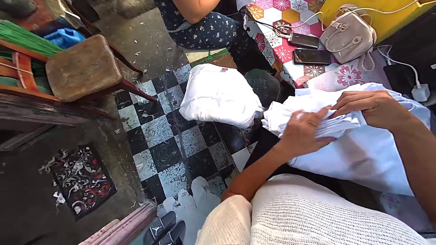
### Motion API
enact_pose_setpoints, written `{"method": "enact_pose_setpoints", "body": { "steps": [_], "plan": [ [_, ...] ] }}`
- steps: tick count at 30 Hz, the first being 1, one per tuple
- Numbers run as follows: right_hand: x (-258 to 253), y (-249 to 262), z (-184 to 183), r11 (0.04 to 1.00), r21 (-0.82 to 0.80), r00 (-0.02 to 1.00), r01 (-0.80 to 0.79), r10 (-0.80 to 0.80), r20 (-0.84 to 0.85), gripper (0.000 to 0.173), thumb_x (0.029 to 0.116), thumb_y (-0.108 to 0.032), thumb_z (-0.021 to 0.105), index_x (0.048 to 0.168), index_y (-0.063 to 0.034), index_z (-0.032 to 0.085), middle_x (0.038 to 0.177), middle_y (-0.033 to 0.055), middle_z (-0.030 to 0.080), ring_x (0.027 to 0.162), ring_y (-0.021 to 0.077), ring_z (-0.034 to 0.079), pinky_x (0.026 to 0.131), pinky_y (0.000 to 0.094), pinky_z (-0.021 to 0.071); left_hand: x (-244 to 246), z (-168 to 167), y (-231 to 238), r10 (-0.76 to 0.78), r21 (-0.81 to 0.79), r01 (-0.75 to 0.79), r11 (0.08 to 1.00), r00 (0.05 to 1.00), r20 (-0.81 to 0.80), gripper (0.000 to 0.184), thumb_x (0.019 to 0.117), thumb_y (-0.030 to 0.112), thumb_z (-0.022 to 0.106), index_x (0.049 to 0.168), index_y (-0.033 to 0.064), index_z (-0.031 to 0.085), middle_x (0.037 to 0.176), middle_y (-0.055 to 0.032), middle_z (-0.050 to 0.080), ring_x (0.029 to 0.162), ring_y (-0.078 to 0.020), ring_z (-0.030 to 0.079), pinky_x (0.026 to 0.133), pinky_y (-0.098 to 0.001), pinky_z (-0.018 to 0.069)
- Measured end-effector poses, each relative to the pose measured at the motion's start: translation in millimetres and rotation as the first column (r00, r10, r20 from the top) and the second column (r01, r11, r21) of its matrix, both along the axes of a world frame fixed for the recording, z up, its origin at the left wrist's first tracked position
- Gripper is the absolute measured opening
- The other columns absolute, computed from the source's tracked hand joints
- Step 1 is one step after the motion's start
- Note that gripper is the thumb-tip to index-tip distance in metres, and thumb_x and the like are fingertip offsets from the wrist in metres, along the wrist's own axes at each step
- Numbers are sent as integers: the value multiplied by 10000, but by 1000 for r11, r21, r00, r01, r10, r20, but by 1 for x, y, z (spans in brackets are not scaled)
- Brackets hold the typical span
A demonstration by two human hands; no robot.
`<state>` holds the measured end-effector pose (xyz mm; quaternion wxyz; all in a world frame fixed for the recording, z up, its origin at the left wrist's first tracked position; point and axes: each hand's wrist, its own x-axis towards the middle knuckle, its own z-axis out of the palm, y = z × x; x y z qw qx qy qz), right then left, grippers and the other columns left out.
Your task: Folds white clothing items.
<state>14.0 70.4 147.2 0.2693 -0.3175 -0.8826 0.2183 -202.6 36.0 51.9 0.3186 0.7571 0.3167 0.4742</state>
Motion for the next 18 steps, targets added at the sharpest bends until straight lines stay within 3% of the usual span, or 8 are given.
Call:
{"method": "enact_pose_setpoints", "body": {
  "steps": [2, 5, 7, 9, 12, 14, 16, 18],
  "plan": [
    [4, -6, 3, 998, -25, 998, 61, -61, 18, 177, 868, -73, 582, 842, -20, 750, 925, 70, 728, 961, 125, 682, 900, 274, 553, 20, 11, -3, 1, 61, -9, 998, 992, 128, 489, 771, 51, 775, 1216, -117, 663, 1052, -213, 740, 939, -297, 737, 850, -428, 597],
    [23, -20, 7, 992, -81, 986, 92, -80, 149, 258, 910, -183, 579, 1093, -58, 711, 997, 56, 696, 1014, 128, 643, 973, 313, 514, 26, 14, -12, -149, 162, 106, 981, 949, 279, 352, 808, -26, 689, 1144, -129, 685, 1048, -239, 733, 944, -297, 737, 848, -388, 605],
    [32, -27, 2, 994, -107, 986, 11, 8, 169, 253, 950, -170, 555, 1025, -86, 781, 938, 54, 700, 994, 139, 630, 968, 307, 473, 20, 10, -10, -278, 188, 229, 955, 910, 307, 335, 805, -29, 704, 1128, -118, 696, 1037, -230, 739, 921, -274, 743, 825, -380, 610],
    [32, -28, 2, 994, -109, 988, -21, 38, 153, 220, 907, -111, 549, 838, -18, 736, 922, 113, 699, 957, 152, 636, 887, 268, 496, 6, -5, 7, -189, -52, 218, 974, 922, 337, 240, 856, -4, 715, 1061, -128, 709, 937, -191, 753, 810, -218, 728, 766, -362, 598],
    [28, -21, 5, 984, -168, 994, -55, 70, 86, 212, 930, -126, 567, 866, -26, 743, 904, 70, 655, 905, 43, 605, 799, 149, 492, -3, -56, 66, 136, -490, -189, 851, 980, -142, 372, 1069, 260, 502, 1094, -54, 701, 889, -203, 713, 825, -329, 703, 764, -520, 570],
    [22, -11, 5, 974, -205, 992, -92, 108, 66, 213, 924, -127, 573, 875, -37, 759, 884, 53, 653, 882, 20, 597, 781, 130, 483, 2, -85, 103, 3, -643, -345, 684, 882, -470, 636, 1044, 557, 469, 1154, -37, 667, 1083, -267, 696, 1053, -426, 679, 883, -637, 525],
    [19, -1, 5, 961, -243, 986, -129, 152, 74, 211, 916, -112, 571, 865, -35, 762, 871, 44, 647, 863, 13, 586, 764, 124, 471, 13, -106, 122, -123, -710, -388, 587, 825, -552, 713, 996, 637, 506, 1171, -34, 670, 1174, -270, 681, 1142, -430, 652, 921, -658, 502],
    [18, 7, 5, 951, -274, 982, -143, 170, 80, 202, 897, -81, 572, 848, -34, 762, 867, 33, 651, 864, 6, 591, 762, 119, 474, 17, -123, 132, -136, -749, -352, 561, 854, -503, 524, 997, 488, 604, 1141, -8, 695, 1177, -243, 686, 1151, -411, 645, 923, -651, 494]
  ]
}}
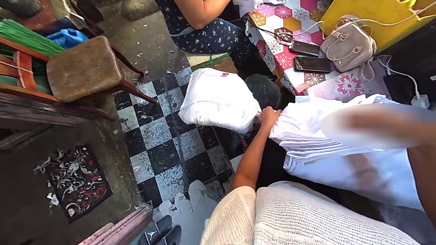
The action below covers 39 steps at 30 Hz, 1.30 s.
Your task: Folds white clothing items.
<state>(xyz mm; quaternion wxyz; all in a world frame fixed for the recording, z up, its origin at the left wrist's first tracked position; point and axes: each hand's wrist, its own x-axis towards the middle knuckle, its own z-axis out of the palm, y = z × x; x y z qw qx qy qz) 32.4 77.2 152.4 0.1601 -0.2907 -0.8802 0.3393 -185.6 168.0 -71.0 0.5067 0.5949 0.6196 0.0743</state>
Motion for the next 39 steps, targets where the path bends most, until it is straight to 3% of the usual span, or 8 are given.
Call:
{"method": "enact_pose_setpoints", "body": {
  "steps": [7, 14, 21, 24, 27, 31, 36, 39],
  "plan": [
    [-6, 13, -7, 998, -43, 999, 45, -45, 10, 181, 865, -55, 587, 813, -32, 759, 892, 28, 663, 871, 8, 602, 769, 132, 491, -30, 29, -32, 277, 59, -448, 892, 644, 713, 281, 1038, 252, 598, 1182, 11, 609, 924, -108, 673, 739, -129, 599, 683, -331, 520],
    [-19, 32, -27, 994, 72, 995, 83, -78, -65, 160, 828, -59, 607, 748, -52, 745, 1250, 123, 701, 1272, 216, 609, 1092, 358, 485, 1, 113, -105, -187, 370, -474, 799, 389, 902, 124, 924, -76, 616, 1000, -142, 688, 887, -143, 725, 791, -58, 666, 768, -225, 557],
    [5, 8, -22, 970, 207, 988, 130, -110, -105, 226, 898, -147, 592, 782, -12, 730, 870, 66, 714, 891, 48, 657, 817, 202, 534, -42, 94, -141, -350, 682, -282, 675, 692, 632, 255, 997, 121, 587, 973, -86, 734, 741, -141, 717, 624, -160, 680, 619, -325, 562],
    [14, 0, -14, 951, 229, 970, 209, -173, -169, 254, 907, -196, 621, 753, -11, 701, 910, 45, 723, 979, 33, 655, 906, 197, 526, -75, 89, -146, -134, 223, -116, 968, 515, 846, 257, 1034, 40, 504, 976, -136, 683, 761, -94, 709, 668, -80, 676, 683, -260, 580],
    [12, -1, -14, 972, 181, 972, 152, -114, -205, 186, 929, -165, 624, 810, -75, 735, 899, -11, 721, 953, 24, 649, 888, 193, 524, -83, 78, -120, 266, -107, -319, 942, 511, 818, 311, 1072, 64, 401, 1011, -115, 649, 688, -59, 705, 576, -91, 676, 594, -268, 592],
    [0, 0, -8, 985, 151, 981, 83, -55, -185, 183, 939, -140, 624, 942, -91, 800, 885, -9, 748, 918, 20, 663, 875, 169, 532, -67, 3, -52, 169, -5, -173, 985, 960, 223, 509, 1061, 425, 513, 1144, -44, 692, 1040, -239, 709, 1010, -369, 684, 932, -578, 517],
    [0, -9, 4, 970, 98, 974, 224, -225, 0, 407, 893, -89, 564, 1259, 55, 672, 882, 52, 740, 838, -69, 637, 860, 111, 508, -49, -18, -25, 192, 33, -209, 977, 942, 274, 292, 949, 247, 725, 1058, -24, 726, 998, -213, 713, 981, -345, 676, 919, -562, 514],
    [0, -2, 2, 993, 22, 993, 115, -115, -6, 243, 902, -88, 577, 1044, 24, 739, 930, 60, 747, 896, -11, 669, 867, 143, 522, -55, 21, -27, 219, 204, -257, 945, 957, 192, 246, 952, 266, 728, 1060, 47, 757, 968, -161, 728, 957, -329, 686, 890, -570, 521]
  ]
}}
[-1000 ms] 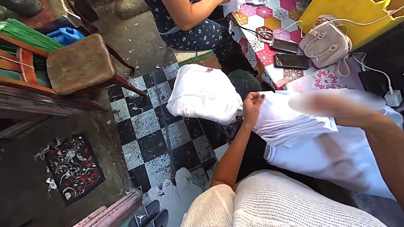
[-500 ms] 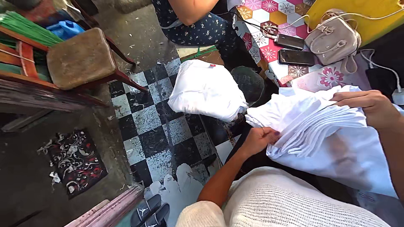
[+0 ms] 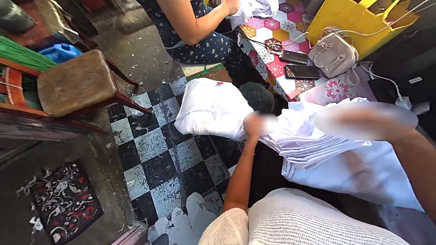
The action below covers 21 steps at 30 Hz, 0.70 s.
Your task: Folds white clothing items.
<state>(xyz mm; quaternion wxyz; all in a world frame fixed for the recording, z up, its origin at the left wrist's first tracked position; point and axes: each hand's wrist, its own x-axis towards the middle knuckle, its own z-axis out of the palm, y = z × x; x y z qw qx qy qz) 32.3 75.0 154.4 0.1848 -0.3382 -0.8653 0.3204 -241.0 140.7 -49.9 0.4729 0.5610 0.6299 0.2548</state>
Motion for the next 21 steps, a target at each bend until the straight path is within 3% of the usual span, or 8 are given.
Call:
{"method": "enact_pose_setpoints", "body": {
  "steps": [2, 6, 8, 10, 14, 16, 18, 21],
  "plan": [
    [-3, 8, -5, 995, -1, 995, -97, 97, -32, 190, 891, -69, 572, 914, -9, 750, 891, 60, 733, 888, 29, 668, 844, 163, 526, 0, 15, -4, 46, 124, -54, 991, 997, 62, 211, 940, 230, 747, 1045, 48, 772, 898, -141, 739, 867, -297, 698, 844, -538, 536],
    [-9, 21, -9, 975, -49, 976, -215, 213, -57, 244, 897, -32, 543, 904, -34, 786, 885, 42, 747, 883, 47, 680, 844, 177, 536, 3, 33, -15, 60, 391, -169, 905, 959, 275, 126, 895, 113, 777, 981, 20, 787, 870, -125, 717, 742, -206, 679, 727, -393, 573],
    [-9, 24, -9, 974, -46, 975, -220, 218, -42, 255, 898, -46, 543, 908, -60, 797, 882, 18, 751, 875, 43, 684, 835, 179, 544, 8, 42, -19, 51, 451, -186, 873, 954, 296, 116, 904, 100, 766, 983, 16, 775, 900, -126, 688, 745, -189, 656, 717, -359, 565],
    [-7, 22, -10, 978, -28, 978, -207, 206, -27, 260, 886, -43, 545, 896, -72, 804, 871, 8, 753, 868, 45, 686, 830, 184, 549, 9, 43, -19, 44, 395, -165, 904, 954, 296, 144, 938, 96, 729, 1048, 4, 735, 919, -135, 681, 729, -197, 648, 709, -375, 561],
    [-1, 18, -13, 981, -16, 981, -193, 192, -38, 253, 901, -52, 542, 899, -62, 795, 890, 10, 756, 900, 58, 690, 869, 197, 547, 7, 43, -25, 58, 118, -150, 982, 822, 566, 311, 891, 35, 761, 1167, -23, 631, 994, -137, 674, 813, -172, 673, 750, -353, 583],
    [-4, 17, -16, 988, -21, 987, -155, 154, -52, 239, 889, -19, 549, 887, -32, 787, 955, 43, 768, 949, 79, 702, 905, 212, 548, 8, 58, -35, 29, 115, -137, 984, 754, 656, 353, 876, -18, 750, 1197, -18, 602, 1049, -127, 671, 812, -146, 686, 750, -334, 599],
    [-16, 17, -16, 997, -4, 997, -72, 71, -28, 196, 863, 3, 586, 836, -29, 778, 1078, 79, 739, 988, 79, 685, 890, 211, 554, 10, 77, -45, -66, 236, -121, 964, 751, 657, 314, 874, -50, 723, 1167, -48, 610, 1026, -127, 685, 814, -134, 696, 769, -324, 609],
    [-32, 25, -19, 999, 42, 999, -16, 14, 45, 160, 837, -16, 613, 810, -35, 770, 1310, 144, 631, 1078, 125, 624, 905, 261, 530, 24, 100, -66, -224, 507, -123, 853, 792, 569, 108, 850, -99, 682, 950, -121, 648, 893, -172, 686, 799, -177, 694, 765, -324, 605]
  ]
}}
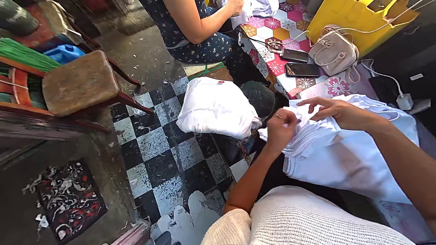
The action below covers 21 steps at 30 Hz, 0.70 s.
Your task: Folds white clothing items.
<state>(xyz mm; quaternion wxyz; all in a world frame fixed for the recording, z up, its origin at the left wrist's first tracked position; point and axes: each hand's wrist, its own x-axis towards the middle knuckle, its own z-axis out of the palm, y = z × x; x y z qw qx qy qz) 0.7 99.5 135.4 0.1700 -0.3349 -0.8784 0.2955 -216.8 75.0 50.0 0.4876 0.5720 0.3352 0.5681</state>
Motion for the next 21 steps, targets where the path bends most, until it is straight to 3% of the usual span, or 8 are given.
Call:
{"method": "enact_pose_setpoints", "body": {
  "steps": [3, 5, 7, 10, 14, 16, 18, 21],
  "plan": [
    [3, 6, -8, 997, 10, 997, -72, 72, 15, 184, 815, 3, 602, 816, -39, 781, 1058, 96, 740, 982, 143, 675, 863, 281, 547, 18, 1, -19, 171, 249, -179, 952, 984, 51, 33, 811, -129, 672, 799, -101, 685, 848, -194, 693, 829, -198, 705, 790, -260, 589],
    [6, 2, -11, 996, 12, 996, -92, 92, -9, 207, 804, 19, 581, 837, -15, 783, 923, 71, 752, 926, 119, 692, 853, 249, 550, 22, -6, -27, 167, 231, -180, 956, 983, 77, 20, 845, -118, 657, 843, -121, 677, 891, -211, 680, 868, -199, 698, 820, -250, 582],
    [11, -5, -10, 997, 34, 997, -71, 72, -31, 208, 833, 1, 569, 857, -2, 776, 913, 71, 741, 937, 105, 681, 880, 228, 539, 17, -13, -35, 56, 174, -54, 983, 998, -5, 115, 928, -32, 639, 980, -134, 645, 917, -197, 674, 842, -187, 688, 800, -283, 589],
    [19, -20, -3, 995, 99, 999, -17, 21, -43, 210, 880, -76, 571, 848, 14, 758, 937, 95, 746, 970, 114, 683, 909, 229, 532, 2, -25, -44, -123, 159, 175, 972, 948, -293, 270, 990, 119, 600, 1132, -101, 666, 847, -150, 723, 707, -219, 700, 678, -397, 581],
    [38, -36, 6, 990, 133, 996, 47, -36, -87, 262, 945, -165, 570, 852, 17, 733, 966, 110, 745, 1022, 124, 685, 952, 246, 527, -26, -39, -58, -264, 76, 404, 911, 717, -645, 416, 1048, 303, 512, 862, -1, 726, 721, -151, 689, 709, -322, 711, 640, -534, 534],
    [41, -41, 7, 991, 128, 993, 41, -27, -113, 265, 958, -156, 564, 854, 26, 726, 968, 129, 746, 1029, 148, 689, 968, 261, 522, -46, -46, -60, -420, -39, 494, 868, 692, -587, 449, 1069, 320, 486, 874, -13, 715, 762, -160, 690, 736, -316, 699, 680, -538, 524],
    [39, -45, 8, 991, 128, 991, 34, -17, -131, 254, 959, -150, 564, 848, 15, 723, 959, 120, 745, 1031, 144, 686, 972, 258, 520, -64, -50, -56, -479, -116, 480, 870, 765, -429, 360, 1054, 226, 529, 983, -46, 753, 813, -158, 730, 724, -254, 709, 732, -480, 567],
    [36, -43, 8, 996, 87, 989, -13, 26, -144, 252, 962, -144, 565, 838, 21, 709, 956, 115, 741, 1099, 169, 669, 1066, 294, 469, -67, -54, -37, -217, -312, 151, 938, 957, -190, 288, 1040, 80, 480, 1011, -92, 709, 829, -105, 745, 639, -99, 663, 636, -288, 567]
  ]
}}
